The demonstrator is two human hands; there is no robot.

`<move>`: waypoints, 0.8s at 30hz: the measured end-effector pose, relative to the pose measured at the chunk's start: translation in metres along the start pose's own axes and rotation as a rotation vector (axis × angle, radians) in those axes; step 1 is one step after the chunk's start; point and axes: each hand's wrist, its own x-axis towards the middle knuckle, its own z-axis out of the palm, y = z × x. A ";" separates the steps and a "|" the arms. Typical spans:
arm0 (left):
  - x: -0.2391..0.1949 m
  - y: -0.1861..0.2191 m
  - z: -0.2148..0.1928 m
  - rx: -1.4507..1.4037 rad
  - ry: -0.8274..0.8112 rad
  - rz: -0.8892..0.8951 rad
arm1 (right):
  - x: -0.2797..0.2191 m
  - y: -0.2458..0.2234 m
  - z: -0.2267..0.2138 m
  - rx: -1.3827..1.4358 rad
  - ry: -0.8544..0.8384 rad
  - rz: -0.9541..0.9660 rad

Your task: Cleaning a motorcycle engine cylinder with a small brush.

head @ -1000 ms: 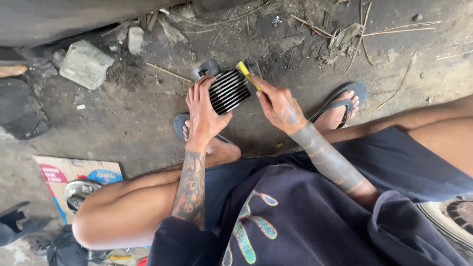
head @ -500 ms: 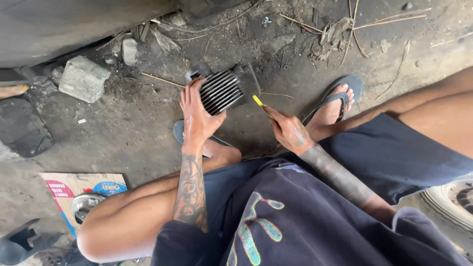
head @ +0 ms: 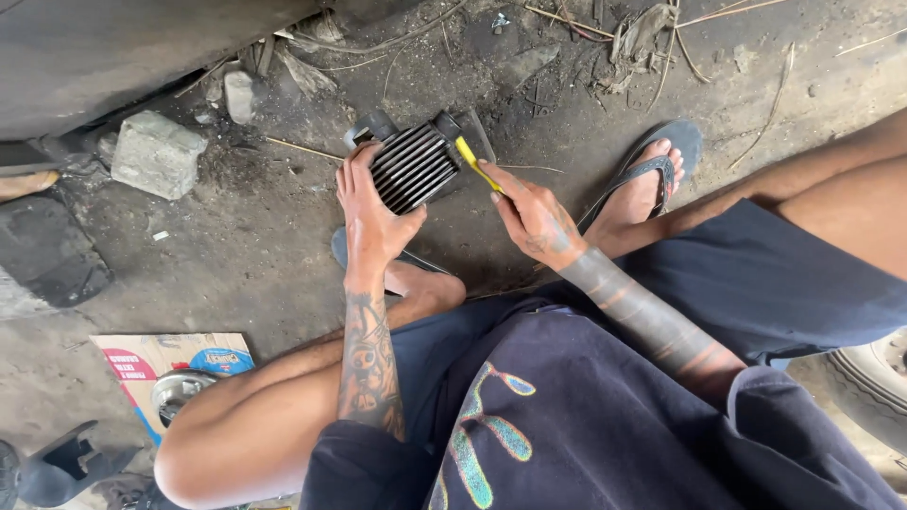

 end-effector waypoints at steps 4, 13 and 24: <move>-0.001 0.000 0.001 -0.003 0.010 0.001 | 0.008 -0.002 0.001 0.002 0.005 -0.019; -0.001 -0.007 0.006 -0.012 0.045 0.035 | 0.021 0.000 -0.012 0.072 -0.063 -0.107; -0.005 0.003 0.006 0.013 0.047 0.048 | 0.023 0.000 -0.014 0.102 -0.129 -0.129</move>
